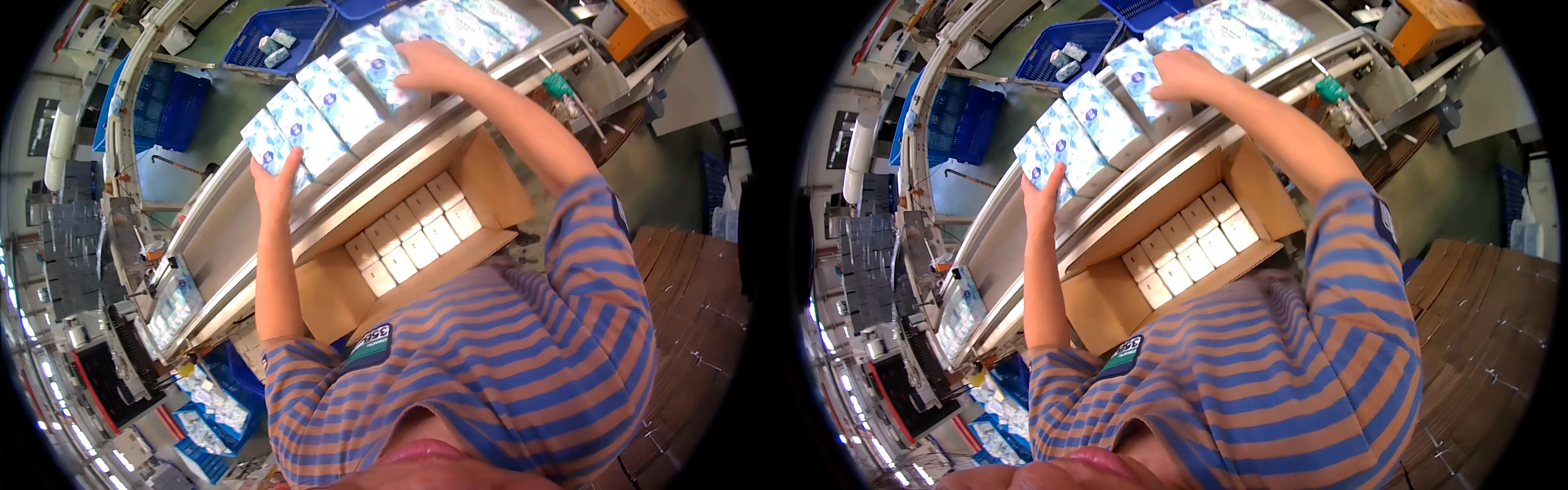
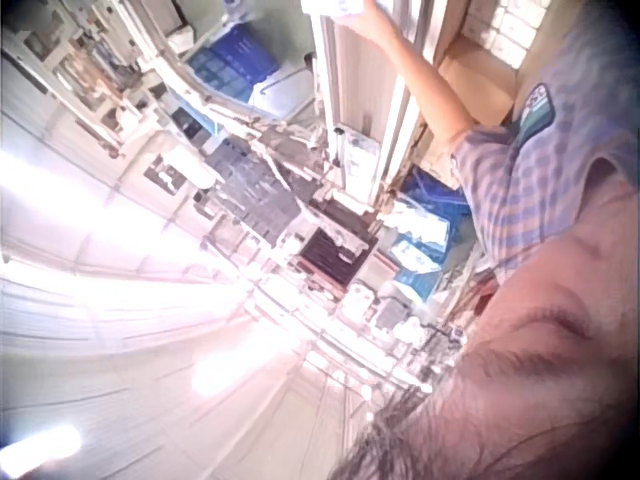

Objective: The person packs small white packages from a blue bin into a cardboard box. They arrange the items in rows within the box, close the flaps, and place the finished box onto a stack. The process is repeated with a second box.

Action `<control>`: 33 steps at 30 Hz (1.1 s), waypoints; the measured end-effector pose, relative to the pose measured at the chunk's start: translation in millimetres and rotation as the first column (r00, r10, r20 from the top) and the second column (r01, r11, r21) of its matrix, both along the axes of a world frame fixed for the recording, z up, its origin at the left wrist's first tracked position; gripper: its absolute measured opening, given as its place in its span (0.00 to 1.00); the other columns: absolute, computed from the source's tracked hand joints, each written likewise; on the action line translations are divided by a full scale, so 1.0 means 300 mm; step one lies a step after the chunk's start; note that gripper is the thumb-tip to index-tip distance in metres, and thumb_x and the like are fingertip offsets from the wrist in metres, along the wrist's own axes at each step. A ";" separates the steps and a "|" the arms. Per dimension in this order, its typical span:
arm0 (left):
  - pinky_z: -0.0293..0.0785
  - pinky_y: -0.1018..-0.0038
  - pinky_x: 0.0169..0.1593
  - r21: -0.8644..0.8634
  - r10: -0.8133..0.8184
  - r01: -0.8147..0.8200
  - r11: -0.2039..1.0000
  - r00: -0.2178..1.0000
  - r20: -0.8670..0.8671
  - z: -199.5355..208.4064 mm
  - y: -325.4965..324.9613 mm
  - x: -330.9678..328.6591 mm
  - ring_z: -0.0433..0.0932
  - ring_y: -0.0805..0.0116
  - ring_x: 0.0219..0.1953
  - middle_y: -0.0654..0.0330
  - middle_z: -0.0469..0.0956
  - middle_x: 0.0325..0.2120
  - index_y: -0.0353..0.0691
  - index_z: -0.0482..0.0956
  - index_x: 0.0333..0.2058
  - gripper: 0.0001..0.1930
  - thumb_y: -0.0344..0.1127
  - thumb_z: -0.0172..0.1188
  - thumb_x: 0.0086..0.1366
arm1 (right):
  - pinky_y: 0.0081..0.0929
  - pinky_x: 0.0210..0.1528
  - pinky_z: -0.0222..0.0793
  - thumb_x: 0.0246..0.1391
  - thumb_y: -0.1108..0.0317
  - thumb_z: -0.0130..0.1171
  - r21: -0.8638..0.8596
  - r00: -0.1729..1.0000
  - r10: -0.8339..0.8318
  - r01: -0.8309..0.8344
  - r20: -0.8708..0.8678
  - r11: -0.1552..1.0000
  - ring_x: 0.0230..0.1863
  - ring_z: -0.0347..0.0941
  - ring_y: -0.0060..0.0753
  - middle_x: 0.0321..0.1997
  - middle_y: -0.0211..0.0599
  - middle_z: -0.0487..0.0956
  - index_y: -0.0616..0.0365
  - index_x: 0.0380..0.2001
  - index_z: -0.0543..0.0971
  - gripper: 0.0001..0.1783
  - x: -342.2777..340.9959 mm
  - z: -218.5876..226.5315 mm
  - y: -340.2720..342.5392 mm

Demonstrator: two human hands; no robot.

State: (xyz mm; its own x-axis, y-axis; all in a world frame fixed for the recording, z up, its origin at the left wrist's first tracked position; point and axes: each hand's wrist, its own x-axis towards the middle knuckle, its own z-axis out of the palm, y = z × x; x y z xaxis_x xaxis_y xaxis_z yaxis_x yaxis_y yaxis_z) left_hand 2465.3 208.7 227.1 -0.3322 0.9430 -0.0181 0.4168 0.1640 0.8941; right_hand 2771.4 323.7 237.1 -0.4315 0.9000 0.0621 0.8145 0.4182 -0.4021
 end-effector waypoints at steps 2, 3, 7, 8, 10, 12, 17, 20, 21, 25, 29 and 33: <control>0.61 0.71 0.53 0.015 0.037 -0.038 0.999 0.999 0.028 0.018 -0.005 0.013 0.67 0.64 0.49 0.51 0.67 0.47 0.29 0.57 0.53 0.43 0.46 0.69 0.45 | 0.36 0.32 0.71 0.39 0.41 0.57 0.398 0.976 -0.206 0.215 -0.065 0.892 0.34 0.74 0.42 0.28 0.46 0.76 0.64 0.36 0.73 0.34 0.029 -0.002 -0.028; 0.61 0.72 0.52 0.016 0.030 -0.030 0.999 0.999 0.043 0.017 0.009 0.007 0.68 0.65 0.48 0.52 0.68 0.46 0.30 0.58 0.52 0.40 0.45 0.68 0.46 | 0.36 0.31 0.71 0.40 0.38 0.55 0.419 0.935 -0.351 0.337 -0.045 0.843 0.33 0.75 0.41 0.26 0.44 0.76 0.64 0.33 0.75 0.35 0.051 0.018 -0.035; 0.61 0.72 0.52 0.036 0.038 -0.038 0.999 0.999 0.009 -0.011 -0.036 -0.024 0.69 0.65 0.47 0.53 0.69 0.45 0.30 0.60 0.51 0.38 0.45 0.67 0.48 | 0.36 0.31 0.70 0.42 0.30 0.47 -0.062 0.965 -0.216 0.227 0.150 0.972 0.33 0.74 0.45 0.28 0.48 0.76 0.68 0.29 0.75 0.42 0.011 0.032 -0.099; 0.61 0.73 0.52 0.039 0.052 -0.053 0.998 0.999 0.010 -0.025 -0.040 -0.053 0.69 0.66 0.47 0.53 0.69 0.45 0.30 0.60 0.51 0.38 0.45 0.67 0.48 | 0.38 0.35 0.70 0.42 0.31 0.47 -0.163 0.975 -0.130 0.161 0.182 0.973 0.35 0.74 0.51 0.33 0.54 0.76 0.73 0.37 0.72 0.46 -0.027 0.074 -0.111; 0.60 0.71 0.54 -0.034 0.002 0.001 0.999 0.996 0.092 -0.006 -0.038 -0.112 0.66 0.63 0.50 0.50 0.65 0.49 0.30 0.54 0.54 0.43 0.44 0.68 0.46 | 0.37 0.37 0.71 0.41 0.32 0.49 -0.043 0.984 -0.156 0.161 0.086 0.986 0.36 0.74 0.51 0.33 0.58 0.75 0.78 0.45 0.64 0.51 -0.071 0.001 -0.102; 0.61 0.72 0.53 -0.103 0.044 -0.029 0.994 0.989 0.144 0.014 -0.043 -0.137 0.67 0.64 0.50 0.51 0.66 0.48 0.30 0.55 0.54 0.41 0.44 0.67 0.48 | 0.36 0.38 0.71 0.38 0.30 0.51 -0.130 0.984 -0.169 0.175 0.059 0.976 0.36 0.74 0.50 0.33 0.58 0.75 0.81 0.48 0.60 0.55 -0.144 -0.009 -0.082; 0.63 0.73 0.52 -0.083 0.043 -0.023 0.996 0.967 0.252 0.022 0.002 -0.151 0.70 0.65 0.47 0.53 0.72 0.44 0.31 0.65 0.51 0.34 0.42 0.67 0.48 | 0.28 0.42 0.69 0.25 0.31 0.63 -0.426 0.926 -0.155 -0.008 -0.345 0.905 0.41 0.73 0.43 0.40 0.53 0.74 0.77 0.51 0.59 0.62 -0.161 -0.079 0.062; 0.62 0.74 0.52 -0.112 0.064 -0.024 0.993 0.927 0.369 0.054 -0.035 -0.134 0.70 0.64 0.47 0.53 0.71 0.46 0.30 0.64 0.51 0.35 0.41 0.67 0.48 | 0.26 0.49 0.63 0.36 0.60 0.67 -0.208 0.653 0.048 -0.309 -0.756 0.928 0.47 0.68 0.34 0.44 0.47 0.72 0.66 0.55 0.58 0.44 -0.160 -0.068 0.013; 0.63 0.74 0.51 -0.035 0.046 -0.037 0.999 0.956 0.290 0.103 -0.071 -0.107 0.70 0.65 0.47 0.53 0.70 0.46 0.29 0.62 0.52 0.37 0.42 0.67 0.47 | 0.26 0.49 0.64 0.36 0.59 0.67 -0.265 0.638 -0.003 -0.316 -0.770 0.911 0.47 0.68 0.33 0.43 0.46 0.73 0.66 0.54 0.60 0.42 -0.142 0.006 -0.031; 0.62 0.69 0.54 0.150 0.065 -0.085 0.985 0.989 0.132 0.256 -0.241 -0.078 0.67 0.61 0.50 0.48 0.67 0.48 0.28 0.56 0.54 0.39 0.42 0.65 0.49 | 0.26 0.48 0.64 0.36 0.58 0.68 -0.134 0.577 -0.020 -0.155 -0.816 0.979 0.45 0.68 0.29 0.41 0.41 0.74 0.65 0.52 0.61 0.42 -0.053 0.190 -0.235; 0.64 0.67 0.53 0.161 0.171 -0.172 0.972 0.985 0.019 0.297 -0.586 -0.009 0.67 0.59 0.50 0.49 0.63 0.50 0.32 0.51 0.57 0.38 0.35 0.61 0.52 | 0.31 0.50 0.64 0.34 0.52 0.68 -0.051 0.728 -0.028 -0.010 -0.685 0.999 0.47 0.69 0.40 0.44 0.47 0.73 0.65 0.51 0.63 0.43 0.081 0.269 -0.518; 0.59 0.68 0.54 -0.341 0.034 0.009 0.940 0.992 0.121 0.318 -0.777 0.102 0.64 0.62 0.51 0.51 0.63 0.49 0.32 0.51 0.57 0.49 0.49 0.68 0.43 | 0.29 0.49 0.66 0.34 0.51 0.68 -0.519 0.879 -0.157 -0.115 -0.451 0.847 0.46 0.70 0.39 0.45 0.50 0.72 0.68 0.51 0.61 0.45 0.208 0.228 -0.722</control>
State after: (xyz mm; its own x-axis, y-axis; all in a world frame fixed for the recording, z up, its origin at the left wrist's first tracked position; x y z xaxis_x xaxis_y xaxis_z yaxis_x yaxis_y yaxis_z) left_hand 2495.8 -24.3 322.5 -0.3186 0.8690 -0.3785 0.3030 0.4718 0.8280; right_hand 2833.7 107.0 305.5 -0.4535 0.8616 -0.2278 0.4815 0.0218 -0.8762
